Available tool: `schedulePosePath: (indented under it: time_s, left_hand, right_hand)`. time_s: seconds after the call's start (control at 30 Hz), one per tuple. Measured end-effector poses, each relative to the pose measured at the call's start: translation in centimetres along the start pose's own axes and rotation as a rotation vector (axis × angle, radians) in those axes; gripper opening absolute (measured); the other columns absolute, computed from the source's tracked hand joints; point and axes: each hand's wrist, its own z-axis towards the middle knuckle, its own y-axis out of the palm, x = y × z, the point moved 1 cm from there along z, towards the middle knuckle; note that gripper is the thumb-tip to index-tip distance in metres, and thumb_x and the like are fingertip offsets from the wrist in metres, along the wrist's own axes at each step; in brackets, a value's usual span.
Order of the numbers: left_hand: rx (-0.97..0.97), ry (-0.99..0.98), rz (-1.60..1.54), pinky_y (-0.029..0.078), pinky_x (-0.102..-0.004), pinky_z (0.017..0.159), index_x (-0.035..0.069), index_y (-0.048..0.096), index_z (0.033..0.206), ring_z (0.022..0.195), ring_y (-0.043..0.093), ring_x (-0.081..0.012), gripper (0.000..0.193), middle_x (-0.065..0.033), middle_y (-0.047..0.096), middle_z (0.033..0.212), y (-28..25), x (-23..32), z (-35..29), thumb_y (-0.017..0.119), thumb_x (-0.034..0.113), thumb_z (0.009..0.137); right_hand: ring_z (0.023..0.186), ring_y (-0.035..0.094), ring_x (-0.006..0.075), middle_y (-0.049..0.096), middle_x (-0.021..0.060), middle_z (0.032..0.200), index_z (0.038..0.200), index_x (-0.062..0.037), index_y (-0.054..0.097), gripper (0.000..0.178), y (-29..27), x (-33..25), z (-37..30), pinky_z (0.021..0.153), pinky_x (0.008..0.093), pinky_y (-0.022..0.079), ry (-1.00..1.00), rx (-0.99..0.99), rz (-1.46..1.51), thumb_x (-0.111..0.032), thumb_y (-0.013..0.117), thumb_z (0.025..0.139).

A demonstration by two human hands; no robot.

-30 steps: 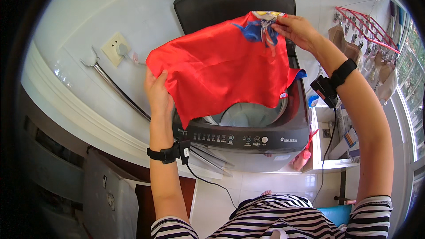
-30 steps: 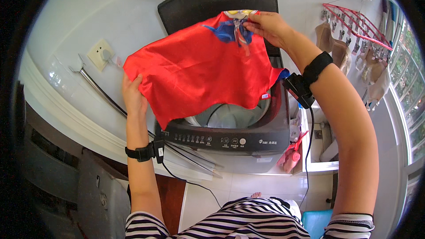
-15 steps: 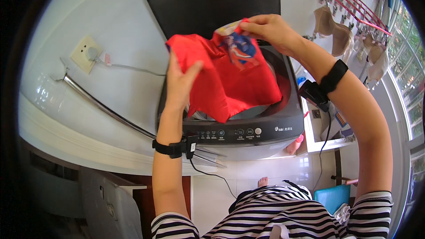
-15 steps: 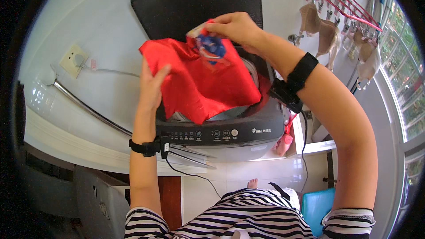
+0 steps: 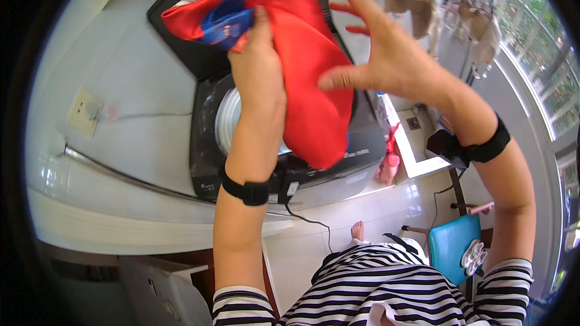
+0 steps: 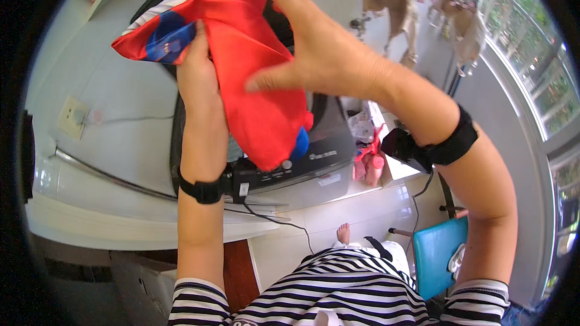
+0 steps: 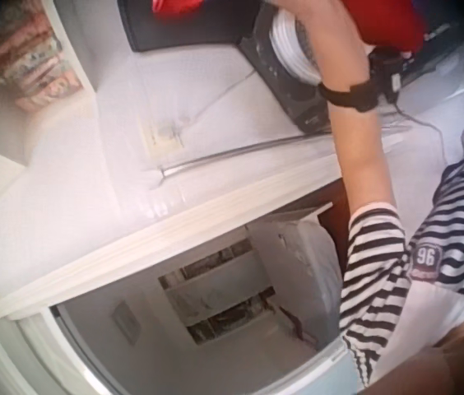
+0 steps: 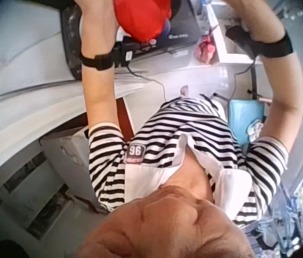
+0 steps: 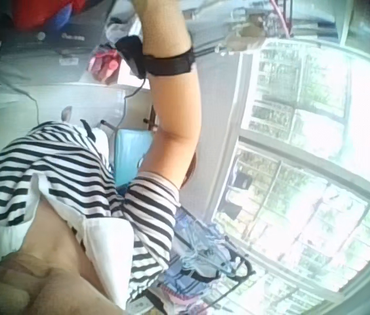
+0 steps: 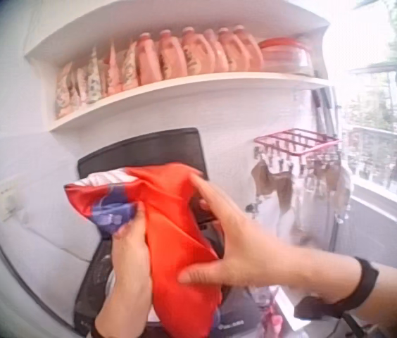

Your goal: The person takes damp laundry out of a washing machine, places items onto hangers, and hangs them on a drying rack before organizing spare hangers and placing a small red cloth on top of the closed machine.

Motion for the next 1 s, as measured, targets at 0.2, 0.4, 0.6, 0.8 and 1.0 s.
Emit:
schedulePosePath:
  time_s: [0.2,0.4,0.6,0.8,1.0]
  left_hand:
    - [-0.378,-0.448,-0.366,0.047,-0.0296,0.082,0.004,0.055,0.11,0.092,0.059,-0.0154,0.026,-0.0056,0.061,0.104,10.2,-3.7,-9.0,0.051,0.021,0.091]
    - [-0.614,-0.815,-0.412,0.046,-0.0287,0.082,0.005,0.055,0.11,0.093,0.058,-0.0138,0.025,-0.004,0.06,0.104,17.3,-10.9,-17.5,0.057,0.014,0.087]
    - [-1.033,-0.965,0.082,0.047,-0.0289,0.077,0.001,0.045,0.121,0.096,0.056,-0.0158,0.04,-0.0079,0.054,0.112,22.2,-22.2,-28.6,0.059,0.014,0.085]
    - [-1.117,-1.157,0.266,0.047,-0.0238,0.074,0.002,0.038,0.128,0.092,0.058,-0.0148,0.051,-0.0104,0.054,0.11,25.3,-29.6,-40.5,0.06,0.013,0.084]
    - [-1.285,-1.341,0.334,0.048,-0.0255,0.077,0.002,0.041,0.125,0.088,0.06,-0.0162,0.045,-0.01,0.058,0.104,27.9,-31.0,-48.0,0.058,0.015,0.086]
  right_hand:
    - [0.11,0.048,0.0177,0.051,0.0121,0.119,0.131,-0.0039,0.033,0.08,-5.6,1.7,-11.2,0.096,0.032,0.037,0.238,0.056,0.303,-0.017,0.078,0.066]
    - [0.086,0.053,0.0047,0.063,-0.0006,0.094,0.108,-0.001,0.057,0.025,-12.4,1.6,-27.1,0.079,0.0237,0.045,0.73,0.203,0.544,-0.007,0.059,0.085]
    - [0.085,0.054,0.0049,0.062,-0.002,0.094,0.108,0.0001,0.059,0.023,-16.2,1.6,-46.4,0.078,0.0234,0.046,1.019,0.599,0.527,-0.005,0.057,0.086]
    - [0.079,0.059,0.0086,0.066,0.0035,0.085,0.101,-0.0032,0.061,0.022,-16.1,0.9,-65.8,0.072,0.0271,0.047,1.412,0.773,0.246,-0.008,0.058,0.08]
    - [0.087,0.061,0.0336,0.064,0.0185,0.087,0.102,-0.0047,0.059,0.031,-14.5,0.7,-76.8,0.078,0.0401,0.046,1.712,0.613,0.006,-0.022,0.06,0.076]
